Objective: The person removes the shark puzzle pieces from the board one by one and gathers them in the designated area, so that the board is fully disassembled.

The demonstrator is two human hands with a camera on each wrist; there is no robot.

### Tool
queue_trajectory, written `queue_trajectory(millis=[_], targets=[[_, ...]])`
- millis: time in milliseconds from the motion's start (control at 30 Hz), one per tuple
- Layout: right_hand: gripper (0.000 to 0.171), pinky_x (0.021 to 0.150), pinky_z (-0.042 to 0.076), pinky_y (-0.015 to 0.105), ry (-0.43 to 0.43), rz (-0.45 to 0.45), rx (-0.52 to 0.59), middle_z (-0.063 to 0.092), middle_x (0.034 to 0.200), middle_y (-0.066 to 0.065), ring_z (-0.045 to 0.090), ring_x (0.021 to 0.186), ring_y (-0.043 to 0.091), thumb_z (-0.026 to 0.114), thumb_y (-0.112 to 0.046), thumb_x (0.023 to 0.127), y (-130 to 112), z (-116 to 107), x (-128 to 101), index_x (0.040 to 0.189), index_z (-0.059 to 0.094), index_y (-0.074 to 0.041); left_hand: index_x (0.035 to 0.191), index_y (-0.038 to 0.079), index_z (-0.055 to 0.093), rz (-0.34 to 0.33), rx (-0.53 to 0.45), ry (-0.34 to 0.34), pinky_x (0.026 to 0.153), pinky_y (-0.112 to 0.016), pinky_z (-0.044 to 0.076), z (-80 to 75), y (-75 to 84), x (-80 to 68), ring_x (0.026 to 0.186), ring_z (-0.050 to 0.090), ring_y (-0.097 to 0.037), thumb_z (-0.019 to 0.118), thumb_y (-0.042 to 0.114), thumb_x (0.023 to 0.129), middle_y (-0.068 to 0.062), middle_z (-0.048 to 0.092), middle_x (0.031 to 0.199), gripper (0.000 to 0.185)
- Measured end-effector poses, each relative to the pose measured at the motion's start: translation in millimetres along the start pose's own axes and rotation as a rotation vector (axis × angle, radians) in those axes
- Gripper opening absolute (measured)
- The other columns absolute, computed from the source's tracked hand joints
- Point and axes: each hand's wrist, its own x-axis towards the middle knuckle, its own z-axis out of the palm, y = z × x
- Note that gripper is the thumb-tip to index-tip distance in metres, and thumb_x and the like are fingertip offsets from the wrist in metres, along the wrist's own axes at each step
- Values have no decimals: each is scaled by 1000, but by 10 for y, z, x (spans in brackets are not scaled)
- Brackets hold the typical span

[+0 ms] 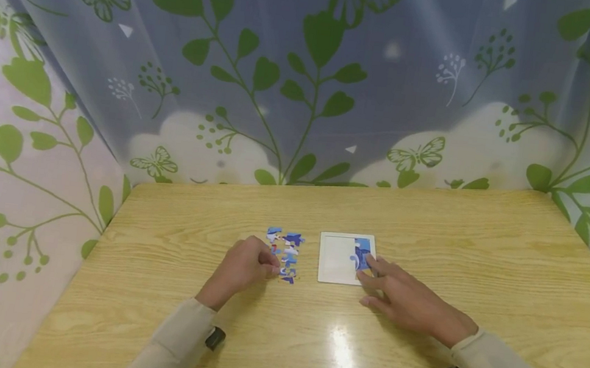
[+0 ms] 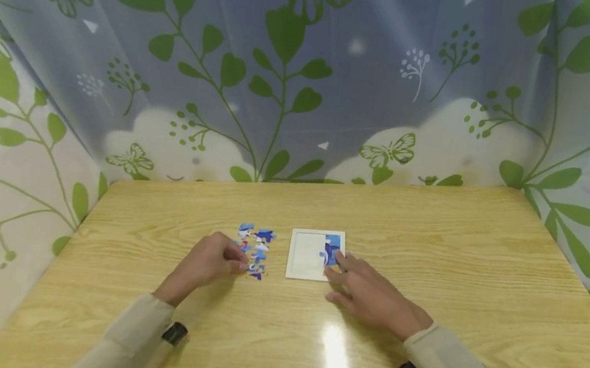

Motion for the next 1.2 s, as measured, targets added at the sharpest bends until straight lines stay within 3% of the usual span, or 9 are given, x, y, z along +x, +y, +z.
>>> queue_trajectory(millis=[200,500,833,1200], targets=[[49,111,32,62,10,-4,2,35,151,37,35,140,53,67,-21,99,-3,-11,0,137,56,8,84,7,79,23,14,-6,73,-33,57,42,112,125,76,68,-13,81,9,86,0,75,82,3],[48,109,34,63,11,-8,6,36,150,37,35,138,55,67,-22,99,-20,-12,9,136,57,7,95,2,79,54,-35,-18,80,-34,58,203,375,387,88,72,-22,77,7,89,-8,76,95,7],[47,106,37,64,28,-31,-2,38,148,39,39,135,56,68,-24,98,6,-1,14,134,60,6,97,3,79,40,-22,-1,76,-30,58,483,675,640,87,72,-20,79,8,88,-8,77,94,10],[48,107,37,62,-1,-6,0,35,149,38,36,138,54,68,-21,99,23,5,13,136,57,7,97,5,79,41,6,32,73,-25,55,741,863,817,83,69,-16,80,10,87,-5,76,92,11]])
